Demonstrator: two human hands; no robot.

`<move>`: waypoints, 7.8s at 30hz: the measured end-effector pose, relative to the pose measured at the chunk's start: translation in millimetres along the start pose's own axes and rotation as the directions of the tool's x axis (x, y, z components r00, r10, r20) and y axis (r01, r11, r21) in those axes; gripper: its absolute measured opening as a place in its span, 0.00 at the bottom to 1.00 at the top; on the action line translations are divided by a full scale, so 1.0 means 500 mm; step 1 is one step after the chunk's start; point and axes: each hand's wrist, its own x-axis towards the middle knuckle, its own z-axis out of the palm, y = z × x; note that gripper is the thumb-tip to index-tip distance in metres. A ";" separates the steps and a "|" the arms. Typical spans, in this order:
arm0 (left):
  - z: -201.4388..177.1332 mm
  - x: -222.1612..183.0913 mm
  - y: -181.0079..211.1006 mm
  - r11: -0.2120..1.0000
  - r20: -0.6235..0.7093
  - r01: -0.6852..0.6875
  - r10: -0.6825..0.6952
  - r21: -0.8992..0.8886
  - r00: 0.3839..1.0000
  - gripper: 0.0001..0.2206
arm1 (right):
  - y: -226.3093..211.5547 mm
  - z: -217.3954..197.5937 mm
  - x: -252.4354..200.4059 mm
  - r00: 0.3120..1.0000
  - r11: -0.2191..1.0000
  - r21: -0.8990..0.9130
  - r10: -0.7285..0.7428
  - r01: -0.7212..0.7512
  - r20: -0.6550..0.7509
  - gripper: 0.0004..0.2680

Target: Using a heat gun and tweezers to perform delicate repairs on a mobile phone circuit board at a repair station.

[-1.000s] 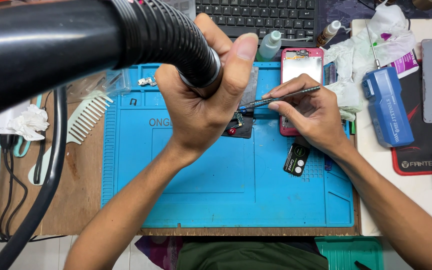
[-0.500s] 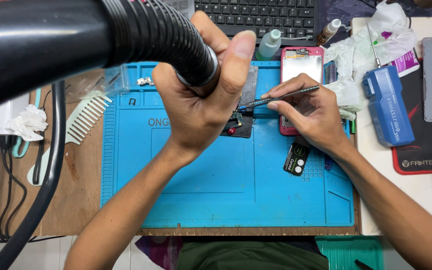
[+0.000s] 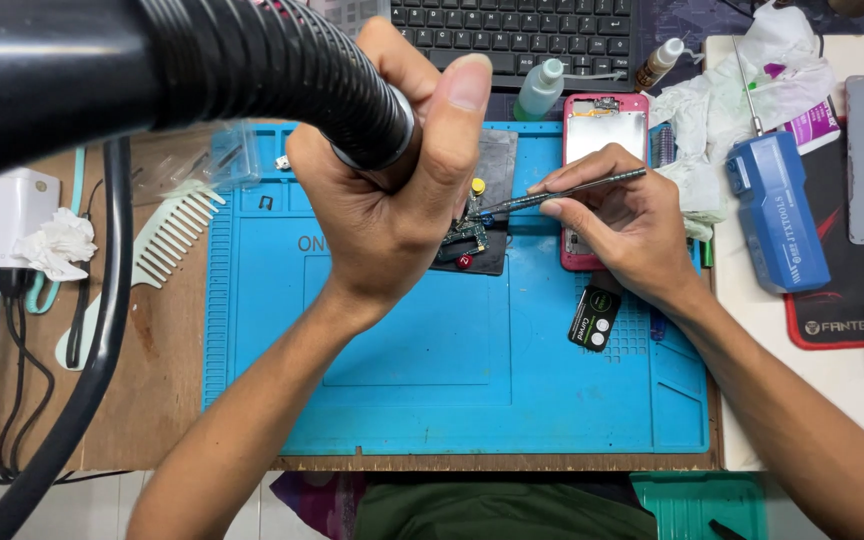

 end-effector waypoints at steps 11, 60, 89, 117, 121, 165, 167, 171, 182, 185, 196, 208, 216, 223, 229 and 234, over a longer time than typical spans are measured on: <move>0.011 -0.006 -0.003 1.000 0.029 0.015 -0.015 -0.015 0.999 0.16 | -0.008 0.002 0.003 1.000 1.000 -0.022 -0.006 0.006 0.013 0.05; 0.008 -0.007 -0.004 1.000 0.019 0.007 -0.008 0.009 1.000 0.17 | -0.011 0.003 0.005 1.000 1.000 -0.025 -0.004 0.005 0.027 0.05; 0.004 -0.003 0.000 1.000 -0.003 0.020 -0.020 0.018 1.000 0.16 | 0.001 0.001 -0.001 1.000 1.000 0.004 -0.012 0.012 0.001 0.05; -0.241 -0.010 0.038 0.995 -0.334 0.023 0.010 0.094 0.943 0.13 | -0.096 0.198 0.154 0.965 0.943 -0.271 -0.131 0.192 0.225 0.04; -0.246 -0.009 0.037 0.994 -0.335 0.011 0.026 0.108 0.942 0.13 | -0.082 0.200 0.167 0.973 0.949 -0.277 -0.092 0.150 0.213 0.04; -0.241 -0.010 0.033 0.994 -0.342 0.048 -0.010 0.102 0.940 0.14 | -0.065 0.203 0.188 0.953 0.938 -0.277 -0.130 0.208 0.273 0.04; -0.241 -0.010 0.032 0.994 -0.342 0.044 -0.006 0.102 0.940 0.15 | -0.065 0.203 0.188 0.951 0.937 -0.274 -0.140 0.218 0.277 0.04; -0.241 -0.009 0.033 0.994 -0.335 0.040 -0.002 0.105 0.942 0.14 | -0.065 0.202 0.188 0.947 0.933 -0.275 -0.152 0.231 0.282 0.03; -0.224 -0.010 0.045 0.995 -0.315 0.039 -0.007 0.095 0.949 0.13 | -0.086 0.181 0.166 0.954 0.940 -0.257 -0.160 0.226 0.254 0.03; -0.211 -0.011 0.046 0.996 -0.298 0.047 -0.024 0.072 0.954 0.13 | -0.100 0.162 0.150 0.964 0.952 -0.241 -0.132 0.188 0.230 0.03; -0.152 -0.002 0.038 1.000 -0.222 0.021 -0.015 0.022 0.975 0.12 | -0.095 0.067 0.073 0.998 0.981 -0.193 0.025 -0.012 0.065 0.04; -0.069 0.004 0.012 0.991 -0.124 0.075 -0.089 -0.109 0.988 0.12 | -0.045 0.009 0.020 0.996 0.989 -0.118 0.086 -0.088 -0.023 0.05; -0.033 0.006 0.006 0.984 -0.082 0.119 -0.131 -0.132 0.988 0.12 | -0.026 -0.001 0.010 0.997 0.996 -0.038 0.076 -0.077 -0.010 0.05; -0.016 0.000 0.007 0.984 -0.024 0.137 -0.140 -0.110 0.990 0.12 | -0.019 -0.005 0.011 0.999 0.999 -0.024 0.046 -0.045 0.024 0.05; 0.001 -0.002 0.009 0.986 0.004 0.120 -0.120 -0.118 0.993 0.13 | -0.016 -0.007 0.009 0.999 0.999 0.004 0.043 -0.044 0.032 0.05; 0.011 -0.002 0.009 0.987 0.032 0.125 -0.123 -0.099 0.992 0.13 | -0.016 -0.008 0.008 0.999 1.000 -0.017 0.019 -0.018 0.049 0.05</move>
